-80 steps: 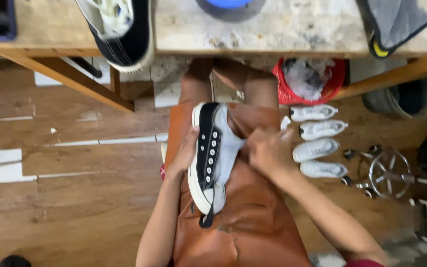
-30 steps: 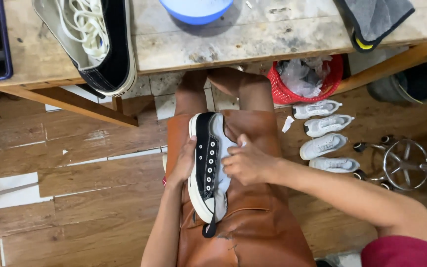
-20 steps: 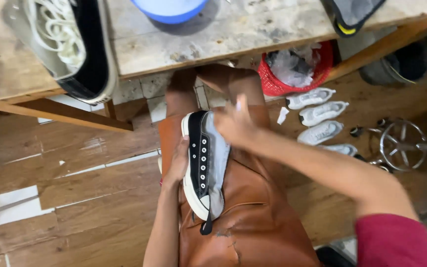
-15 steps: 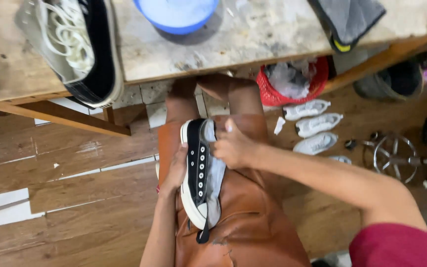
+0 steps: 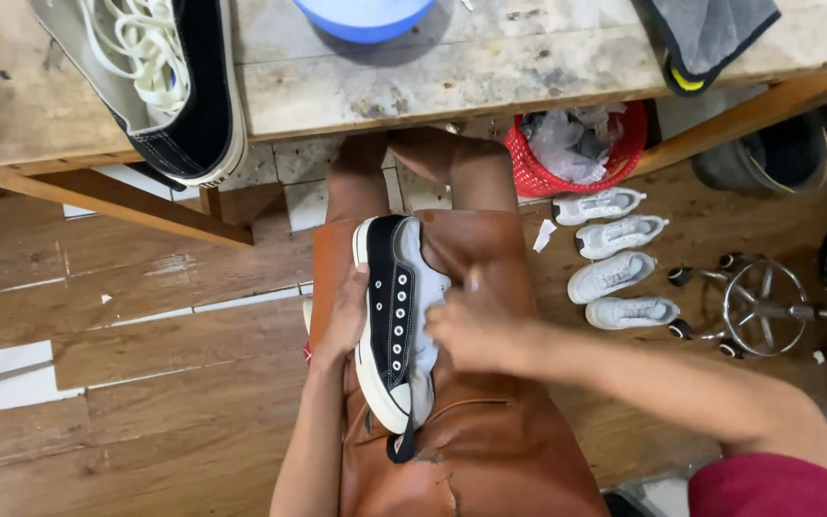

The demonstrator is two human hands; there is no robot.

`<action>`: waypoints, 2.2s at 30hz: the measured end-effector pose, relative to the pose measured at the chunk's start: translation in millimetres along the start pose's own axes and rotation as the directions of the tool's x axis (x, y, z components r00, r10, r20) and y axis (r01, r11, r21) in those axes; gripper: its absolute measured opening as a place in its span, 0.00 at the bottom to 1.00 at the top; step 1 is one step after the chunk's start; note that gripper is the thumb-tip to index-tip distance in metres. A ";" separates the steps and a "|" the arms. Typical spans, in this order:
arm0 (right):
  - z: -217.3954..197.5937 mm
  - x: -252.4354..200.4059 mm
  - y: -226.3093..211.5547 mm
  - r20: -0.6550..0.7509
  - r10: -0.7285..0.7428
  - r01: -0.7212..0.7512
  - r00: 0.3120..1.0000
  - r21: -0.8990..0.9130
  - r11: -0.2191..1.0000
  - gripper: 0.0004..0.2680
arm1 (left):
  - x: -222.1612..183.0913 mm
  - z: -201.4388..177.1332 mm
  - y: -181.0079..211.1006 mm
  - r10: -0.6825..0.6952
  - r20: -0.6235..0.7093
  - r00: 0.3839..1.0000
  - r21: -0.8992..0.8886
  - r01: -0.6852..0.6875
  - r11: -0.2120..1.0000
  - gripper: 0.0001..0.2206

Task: Scrubbing the white rubber sole of a black sneaker with a brush and soapy water at a workbench.

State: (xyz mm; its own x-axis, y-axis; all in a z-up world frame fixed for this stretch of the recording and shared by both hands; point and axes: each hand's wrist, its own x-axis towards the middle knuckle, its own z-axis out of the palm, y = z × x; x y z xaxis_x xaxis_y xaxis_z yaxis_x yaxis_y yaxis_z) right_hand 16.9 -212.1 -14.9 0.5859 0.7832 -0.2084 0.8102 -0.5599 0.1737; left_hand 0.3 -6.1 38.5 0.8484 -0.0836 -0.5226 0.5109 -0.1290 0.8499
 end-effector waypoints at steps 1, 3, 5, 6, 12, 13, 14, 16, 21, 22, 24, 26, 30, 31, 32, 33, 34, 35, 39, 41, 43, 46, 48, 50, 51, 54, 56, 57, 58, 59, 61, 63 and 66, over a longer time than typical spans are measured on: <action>21.6 -5.8 -2.9 0.006 0.044 -0.044 0.999 0.187 0.981 0.14 | 0.3 -1.1 -3.7 -0.002 -0.009 1.000 -0.008 0.002 1.000 0.34; 34.7 -8.6 8.3 0.035 0.089 -0.096 0.995 0.373 0.923 0.23 | -0.4 1.5 -3.6 -0.017 -0.006 1.000 -0.018 0.017 1.000 0.34; 16.3 5.9 36.0 -0.159 0.303 -0.288 0.940 0.108 0.951 0.05 | -5.1 2.8 5.9 0.024 -0.014 1.000 0.034 -0.023 0.999 0.34; 14.6 -4.2 16.4 -0.174 0.297 -0.282 0.939 0.104 0.954 0.05 | -3.2 1.4 3.8 0.035 -0.027 0.999 0.036 -0.034 0.999 0.34; -32.1 -16.4 27.0 -0.261 0.233 -0.154 0.937 0.291 0.944 0.09 | -3.9 1.6 -1.5 0.001 -0.019 1.000 0.021 0.000 1.000 0.36; -22.0 -19.8 17.8 -0.206 0.204 -0.190 0.957 0.083 0.978 0.09 | -5.3 2.6 -6.8 -0.015 -0.019 1.000 0.023 0.016 1.000 0.36; -13.7 -15.9 19.0 -0.164 0.181 -0.206 0.970 -0.147 0.967 0.10 | 1.5 1.8 -5.7 -0.006 -0.028 1.000 0.024 0.007 1.000 0.36; -0.4 -11.0 35.7 -0.202 0.224 -0.247 0.953 -0.099 0.964 0.09 | -0.9 0.0 3.4 -0.016 -0.034 0.999 -0.009 0.015 1.000 0.35; 23.6 -32.3 16.2 -0.230 0.419 -0.385 0.878 0.181 0.905 0.04 | -13.6 0.1 15.1 -0.053 -0.028 0.998 -0.050 0.051 0.997 0.36; 20.1 -33.2 2.1 0.028 0.389 -0.388 0.921 0.153 0.909 0.08 | -12.8 -1.6 17.0 -0.058 -0.020 0.998 -0.051 0.057 0.997 0.36; -12.6 -28.9 -3.5 0.282 0.336 -0.382 0.899 0.127 0.915 0.13 | -10.9 -4.2 18.7 -0.065 -0.019 0.998 -0.051 0.064 0.997 0.36; -69.1 -23.9 11.5 0.389 0.366 -0.450 0.845 0.152 0.880 0.14 | -9.2 -1.9 13.1 -0.102 -0.023 0.995 -0.070 0.100 0.993 0.37; -13.1 -38.0 87.4 -0.446 0.482 -0.289 0.754 0.435 0.853 0.04 | -4.3 -5.4 4.0 -0.020 -0.070 0.997 -0.124 0.011 0.992 0.35; -40.8 -33.6 88.8 -0.549 0.461 -0.157 0.697 0.511 0.845 0.03 | 0.5 -8.1 2.2 -0.019 -0.074 0.997 -0.155 0.007 0.988 0.35; -64.9 -34.8 80.8 -0.624 0.460 -0.019 0.632 0.580 0.814 0.02 | -1.2 -9.8 -5.3 -0.038 -0.072 0.997 -0.183 0.024 0.983 0.35; -91.5 -31.3 84.9 -0.625 0.449 -0.004 0.639 0.581 0.814 0.02 | 10.4 -7.7 -33.2 -0.044 -0.087 0.995 -0.191 0.027 0.981 0.35; -118.7 -28.1 90.2 -0.729 0.359 -0.005 0.583 0.438 0.899 0.03 | 25.1 -5.8 -58.7 0.012 -0.082 0.997 -0.202 -0.028 0.979 0.29; -146.4 -25.6 95.9 -0.812 0.250 -0.018 0.527 0.284 0.959 0.06 | 39.8 -3.6 -83.4 0.068 -0.078 0.995 -0.214 -0.084 0.973 0.25; -194.0 29.6 153.0 -0.885 0.167 -0.180 0.434 0.096 0.979 0.07 | 16.5 -9.9 -52.1 0.041 -0.085 0.996 -0.326 -0.066 0.943 0.27; -203.2 69.8 188.1 -0.855 0.123 -0.313 0.503 -0.048 0.949 0.05 | -1.2 -13.6 -27.7 -0.186 0.001 0.982 -0.521 0.160 0.838 0.28; -187.2 107.6 207.0 -0.795 0.132 -0.394 0.593 -0.143 0.908 0.02 | 1.2 -17.5 -39.5 -0.014 -0.046 0.999 -0.436 -0.008 0.900 0.29; -183.4 130.4 215.6 -0.707 0.149 -0.417 0.692 -0.222 0.881 0.02 | 0.0 -22.7 -57.5 0.027 -0.096 0.995 -0.275 -0.052 0.960 0.35; -184.3 129.3 215.8 -0.686 0.144 -0.370 0.713 -0.194 0.909 0.03 | -3.0 -22.9 -62.9 -0.115 -0.126 0.985 -0.214 0.087 0.973 0.39; -181.8 119.8 218.4 -0.686 0.237 -0.389 0.688 -0.073 0.918 0.03 | -7.0 -22.4 -59.6 -0.067 -0.163 0.984 -0.113 0.049 0.992 0.38; -177.0 118.5 220.7 -0.680 0.241 -0.386 0.693 -0.067 0.920 0.03 | -10.2 -20.0 -60.2 -0.078 -0.161 0.984 -0.113 0.060 0.992 0.38; -177.2 102.9 225.3 -0.750 0.148 -0.403 0.645 -0.169 0.900 0.07 | -14.6 -16.8 -45.0 0.015 -0.177 0.984 0.034 -0.009 0.999 0.52; -186.5 87.2 213.1 -0.789 0.180 -0.307 0.588 -0.012 0.952 0.04 | -25.2 -17.6 -24.4 -0.125 -0.092 0.988 0.103 0.134 0.986 0.57; -195.1 68.9 196.4 -0.787 0.180 -0.308 0.590 -0.013 0.951 0.04 | -26.2 -21.0 -25.6 -0.125 -0.090 0.988 0.103 0.134 0.986 0.57; -203.9 51.4 179.7 -0.798 0.151 -0.271 0.583 -0.016 0.962 0.02 | -28.9 -21.6 -27.9 -0.094 -0.047 0.994 0.101 0.099 0.990 0.54; -212.5 34.4 162.9 -0.809 0.121 -0.234 0.575 -0.020 0.972 0.01 | -31.4 -22.7 -30.9 -0.063 -0.005 0.998 0.097 0.063 0.993 0.52; -197.8 12.7 121.8 -0.768 0.162 -0.241 0.619 0.010 0.970 0.05 | -33.5 -27.0 -36.0 -0.014 0.025 1.000 0.063 0.013 0.998 0.50; -152.9 -1.6 82.0 -0.738 0.189 -0.254 0.648 0.025 0.967 0.08 | -31.0 -33.4 -39.9 0.060 0.044 0.997 0.033 -0.062 0.998 0.48; -77.1 -2.4 31.4 -0.714 0.227 -0.094 0.662 0.221 0.971 0.06 | -20.9 -45.8 -48.9 0.090 0.033 0.995 0.087 -0.092 0.992 0.36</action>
State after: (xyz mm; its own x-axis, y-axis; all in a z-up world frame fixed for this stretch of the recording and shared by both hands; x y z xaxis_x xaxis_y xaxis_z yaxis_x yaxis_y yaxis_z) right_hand 39.5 -210.7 65.3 0.5580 0.5843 0.5892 0.7354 -0.6772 -0.0249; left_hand -36.1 47.3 10.9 0.8860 -0.1270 -0.4460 0.4162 -0.2063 0.8856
